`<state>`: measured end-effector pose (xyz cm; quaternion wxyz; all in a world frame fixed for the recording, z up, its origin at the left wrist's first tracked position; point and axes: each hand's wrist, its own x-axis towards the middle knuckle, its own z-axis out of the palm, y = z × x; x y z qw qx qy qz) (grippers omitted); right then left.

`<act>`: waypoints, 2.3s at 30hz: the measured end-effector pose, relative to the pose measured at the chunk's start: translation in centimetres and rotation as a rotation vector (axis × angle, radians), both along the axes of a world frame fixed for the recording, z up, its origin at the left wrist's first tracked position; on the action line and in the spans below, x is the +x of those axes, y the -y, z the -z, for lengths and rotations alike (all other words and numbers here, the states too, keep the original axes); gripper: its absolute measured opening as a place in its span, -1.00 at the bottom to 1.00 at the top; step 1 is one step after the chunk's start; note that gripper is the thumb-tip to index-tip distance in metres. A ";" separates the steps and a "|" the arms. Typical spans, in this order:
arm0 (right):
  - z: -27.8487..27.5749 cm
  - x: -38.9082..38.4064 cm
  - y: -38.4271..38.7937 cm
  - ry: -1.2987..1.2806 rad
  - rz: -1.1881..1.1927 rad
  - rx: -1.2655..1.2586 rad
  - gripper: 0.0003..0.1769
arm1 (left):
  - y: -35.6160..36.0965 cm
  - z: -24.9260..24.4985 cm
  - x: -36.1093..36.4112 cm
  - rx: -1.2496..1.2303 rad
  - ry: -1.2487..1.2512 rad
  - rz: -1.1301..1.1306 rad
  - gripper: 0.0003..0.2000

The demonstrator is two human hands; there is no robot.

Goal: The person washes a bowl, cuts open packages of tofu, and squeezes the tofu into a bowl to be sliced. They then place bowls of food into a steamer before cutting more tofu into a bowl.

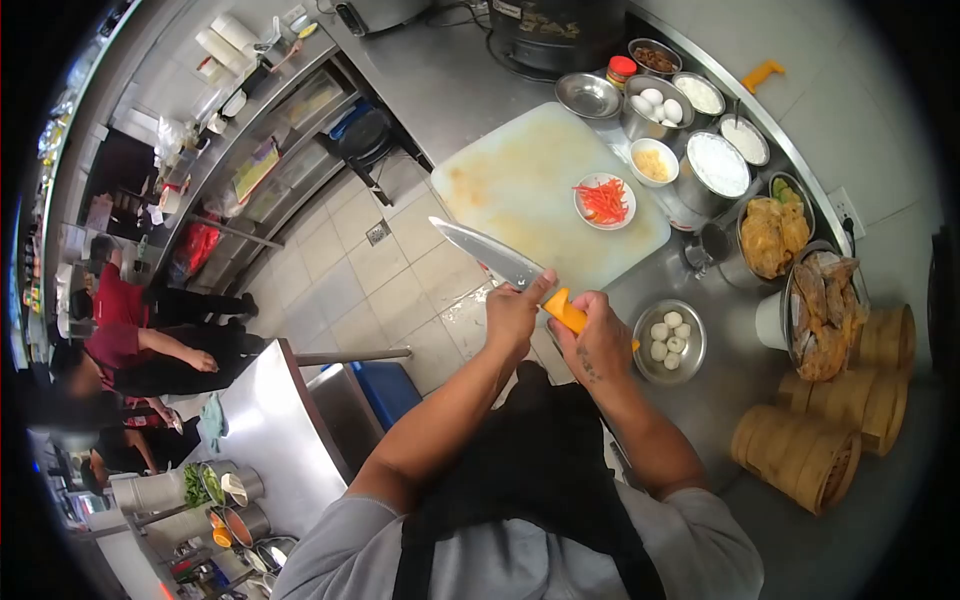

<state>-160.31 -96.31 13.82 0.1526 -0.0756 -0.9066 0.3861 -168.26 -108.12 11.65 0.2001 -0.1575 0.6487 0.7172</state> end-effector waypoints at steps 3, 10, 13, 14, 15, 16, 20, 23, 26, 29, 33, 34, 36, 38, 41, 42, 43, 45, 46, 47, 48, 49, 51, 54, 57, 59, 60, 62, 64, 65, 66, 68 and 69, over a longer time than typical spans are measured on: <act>-0.6 1.0 -0.7 0.046 -0.018 0.022 -0.47 | 0.7 0.3 -1.4 -0.019 -0.025 -0.083 -0.65; -2.0 3.4 -3.0 0.203 0.088 0.029 -0.49 | 7.0 3.3 -8.6 -0.098 -0.127 -0.532 -0.54; -0.5 4.4 -6.3 0.111 0.249 -0.076 -0.49 | 7.5 5.2 -11.0 -0.013 -0.095 -0.614 -0.64; -1.0 4.6 -7.4 0.065 0.267 -0.212 -0.54 | 5.1 5.6 -10.6 -0.066 -0.124 -0.388 -0.67; -1.2 4.6 -8.2 0.063 0.273 -0.210 -0.54 | 2.7 6.1 -10.2 -0.122 -0.149 -0.164 -0.68; -1.3 4.7 -8.8 -0.042 0.332 -0.363 -0.55 | 0.1 6.4 -10.2 -0.119 -0.100 -0.048 -0.67; -2.7 5.5 -11.0 -0.205 0.451 -0.611 -0.55 | -9.2 7.4 -12.6 -0.106 -0.091 0.043 -0.68; -1.8 7.0 -12.3 -0.226 0.536 -0.628 -0.53 | -12.3 9.7 -14.7 -0.318 -0.162 0.131 -0.77; -0.8 8.8 -13.4 -0.221 0.616 -0.631 -0.52 | -12.7 9.8 -14.9 -0.295 -0.210 0.104 -0.91; 0.1 10.6 -14.5 -0.210 0.688 -0.619 -0.52 | -13.7 8.4 -15.5 -0.122 -0.232 0.078 -0.91; 0.0 12.4 -15.3 -0.208 0.756 -0.588 -0.50 | -18.3 6.0 -18.7 0.006 -0.271 0.153 -0.89; -0.2 12.6 -15.4 -0.204 0.765 -0.580 -0.50 | -19.7 5.7 -19.3 0.012 -0.262 0.159 -0.89; -0.4 12.8 -15.3 -0.205 0.769 -0.583 -0.50 | -22.2 5.6 -20.3 -0.005 -0.256 0.142 -0.88; -0.3 12.7 -15.0 -0.201 0.775 -0.587 -0.51 | -24.1 6.7 -21.5 -0.006 -0.221 0.128 -0.89; -0.8 12.1 -14.3 -0.175 0.757 -0.607 -0.52 | -25.0 8.5 -21.9 -0.041 -0.197 0.130 -0.89; -0.9 11.7 -14.1 -0.161 0.730 -0.625 -0.53 | -24.9 8.9 -22.1 -0.018 -0.204 0.152 -0.87; -0.7 11.3 -14.1 -0.147 0.731 -0.626 -0.53 | -24.4 9.5 -22.1 0.004 -0.213 0.172 -0.85; 0.0 10.1 -14.0 -0.115 0.599 -0.539 -0.56 | -22.5 7.8 -21.3 -0.038 -0.121 0.226 -0.73; 0.5 9.1 -13.7 -0.115 0.538 -0.527 -0.57 | -20.8 6.8 -20.6 0.019 -0.051 0.173 -0.67; 1.2 7.6 -13.4 -0.119 0.476 -0.515 -0.58 | -18.8 6.0 -20.0 0.076 0.014 0.118 -0.60; 2.1 6.0 -13.3 -0.047 0.425 -0.344 -0.59 | -15.9 5.7 -19.5 0.057 -0.019 0.111 -0.57; 2.7 4.3 -13.2 0.022 0.369 -0.171 -0.59 | -12.5 5.3 -18.5 0.040 -0.051 0.102 -0.53; 2.3 -0.3 -11.7 0.151 0.284 -0.016 -0.56 | -5.0 3.8 -14.1 0.010 -0.164 0.017 -0.60; 5.3 -7.6 -9.8 0.224 0.204 0.101 -0.58 | 7.2 4.4 -7.2 -0.098 -0.078 -0.001 -0.81; 9.3 -13.0 -9.4 0.182 0.178 0.281 -0.66 | 18.2 4.1 0.9 -0.314 0.012 -0.065 -0.84; 14.7 -16.1 -11.5 -0.090 0.017 0.335 -0.74 | 24.2 4.3 7.2 -0.383 0.040 -0.285 -0.84; 14.3 -16.4 -11.2 -0.012 0.025 0.228 -0.73 | 26.6 3.8 10.1 -0.414 0.070 -0.365 -0.82; 14.3 -17.4 -11.4 0.077 -0.004 0.321 -0.66 | 29.9 2.4 15.8 -0.425 0.145 -0.550 -0.80; 14.9 -17.3 -12.7 -0.103 -0.225 0.379 -0.65 | 31.4 1.2 21.3 -0.398 0.193 -0.703 -0.80; 14.5 -16.6 -13.2 -0.119 -0.213 0.592 -0.61 | 31.8 0.9 24.1 -0.385 0.203 -0.754 -0.80; 13.2 -14.9 -12.2 -0.182 -0.268 0.596 -0.57 | 32.2 1.7 26.8 -0.362 0.169 -0.815 -0.80; 13.8 -12.2 -12.8 -0.168 -0.305 0.558 -0.62 | 32.3 2.5 31.7 -0.356 0.186 -0.875 -0.81; 15.1 -11.2 -13.4 -0.024 -0.280 0.519 -0.60 | 32.3 2.7 34.1 -0.372 0.204 -0.882 -0.81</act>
